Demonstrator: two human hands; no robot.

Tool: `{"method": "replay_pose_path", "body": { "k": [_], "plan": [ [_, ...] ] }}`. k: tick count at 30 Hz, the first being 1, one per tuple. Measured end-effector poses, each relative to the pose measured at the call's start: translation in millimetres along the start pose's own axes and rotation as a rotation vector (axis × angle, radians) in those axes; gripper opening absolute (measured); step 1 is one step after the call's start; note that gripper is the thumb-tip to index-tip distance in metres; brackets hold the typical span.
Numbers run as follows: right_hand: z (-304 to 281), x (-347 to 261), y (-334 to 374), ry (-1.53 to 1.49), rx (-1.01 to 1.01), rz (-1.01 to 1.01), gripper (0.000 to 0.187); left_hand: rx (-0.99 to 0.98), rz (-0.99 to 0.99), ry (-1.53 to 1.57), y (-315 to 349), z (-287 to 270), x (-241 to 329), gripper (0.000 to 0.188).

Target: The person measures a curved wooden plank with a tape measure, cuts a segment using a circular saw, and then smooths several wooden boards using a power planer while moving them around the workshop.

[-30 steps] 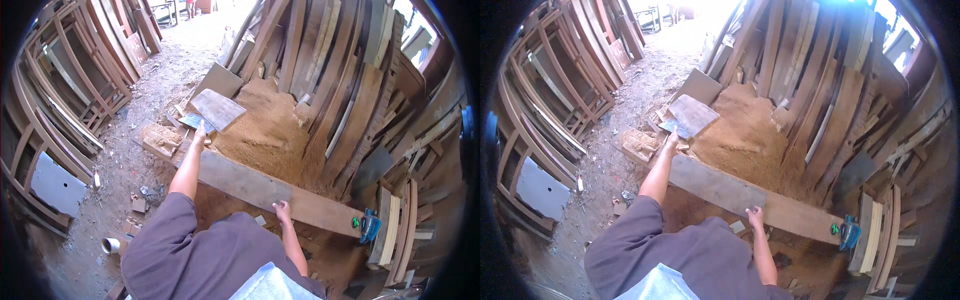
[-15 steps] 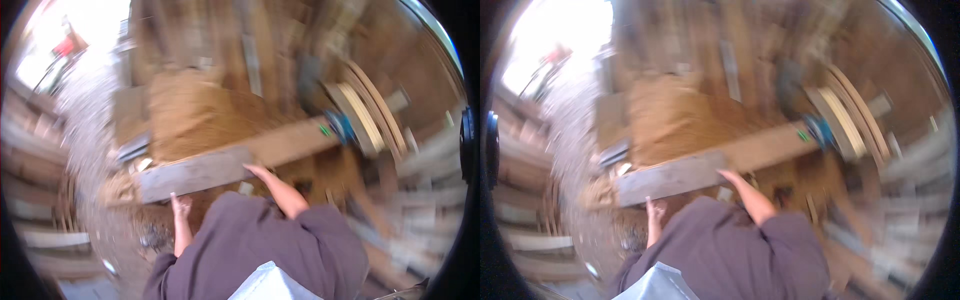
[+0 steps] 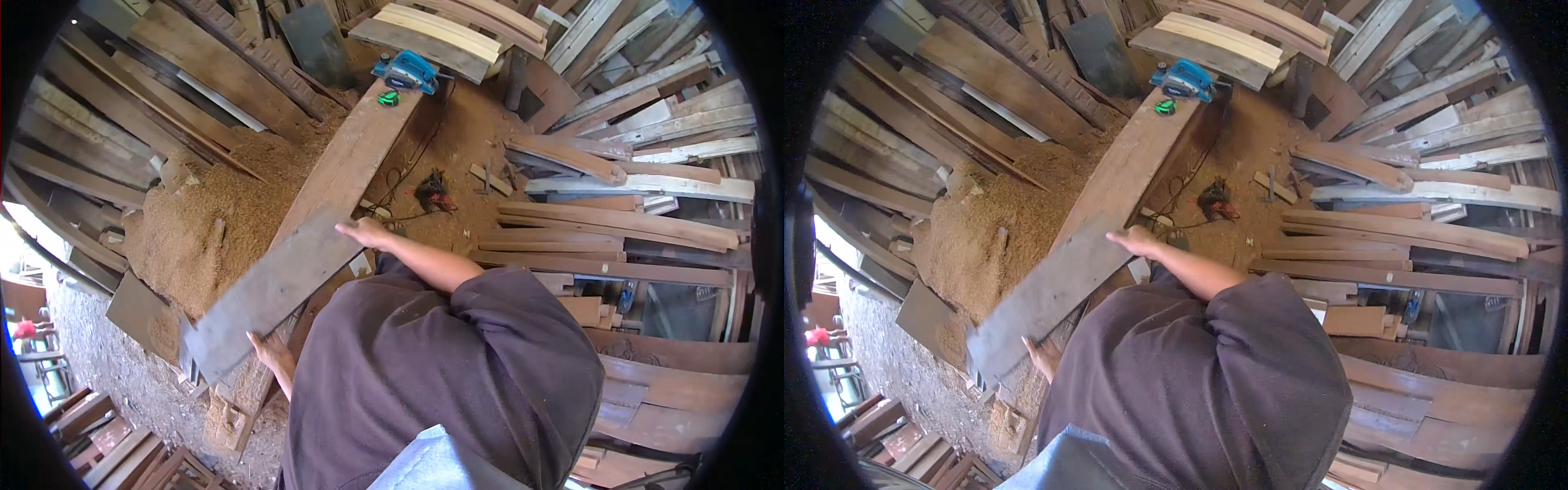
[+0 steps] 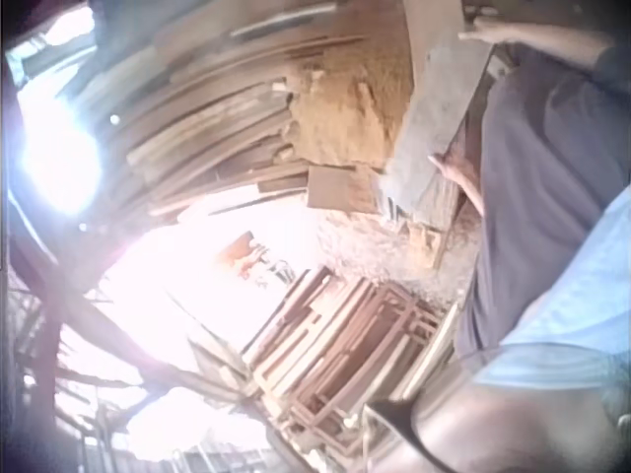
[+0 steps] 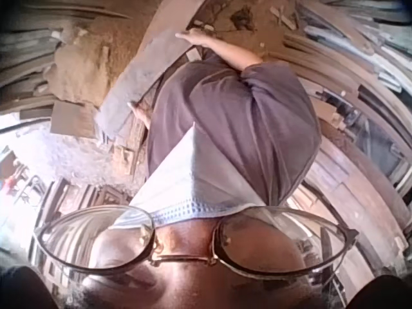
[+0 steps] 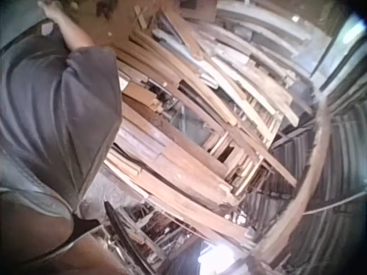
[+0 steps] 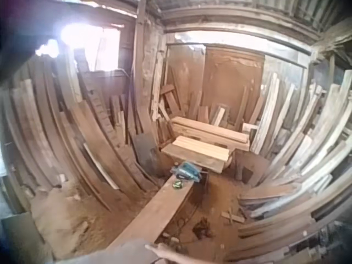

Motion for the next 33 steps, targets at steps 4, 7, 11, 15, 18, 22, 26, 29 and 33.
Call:
{"method": "replay_pose_path", "body": {
  "k": [4, 7, 11, 15, 18, 22, 26, 29, 33],
  "plan": [
    [-74.2, 36.7, 8.9, -0.255, 0.111, 0.066, 0.078, -0.051, 0.077, -0.074, 15.3, 152.8, 16.2, 0.073],
    [-110.6, 77.0, -7.4, -0.513, 0.054, 0.191, 0.078, -0.143, 0.066, -0.132, 13.2, 258.4, 1.1, 0.072],
    [-177.5, 140.8, -25.4, -0.918, 0.221, 0.341, 0.075, -0.431, -0.041, -0.203, 15.7, 417.5, -59.6, 0.069],
    [-259.4, 221.0, -42.5, -0.919, 0.554, 0.357, 0.091, -0.462, -0.1, -0.443, 13.6, 568.8, -137.8, 0.067],
    [-306.8, 249.0, -36.1, -1.056, 0.569, 0.549, 0.092, -0.681, -0.147, -0.654, 24.0, 688.8, -209.0, 0.061],
    [-388.8, 238.5, -21.9, -1.306, 0.607, 0.483, 0.079, -1.132, -0.069, -0.753, 23.3, 830.4, -335.2, 0.05],
    [-454.9, 307.4, -28.7, -1.449, 0.725, 0.446, 0.075, -1.401, 0.759, -1.257, 9.5, 935.8, -428.3, 0.051],
    [-509.4, 319.1, -39.8, -1.448, 0.777, 0.401, 0.076, -1.628, 1.218, -1.525, 2.7, 967.0, -486.3, 0.06],
    [-562.0, 361.2, -86.1, -1.448, 0.774, 0.374, 0.078, -1.832, 1.042, -1.867, -28.1, 969.7, -545.7, 0.058]
  ]
}}
Point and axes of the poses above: each hand's wrist, its own y-axis away from the middle knuckle, its own z-axis out of the palm, x = y × z, the point moved 10 cm from there along -y, towards the middle knuckle, and after that the axes turned 4 degrees about y, right-handed, at the moved point
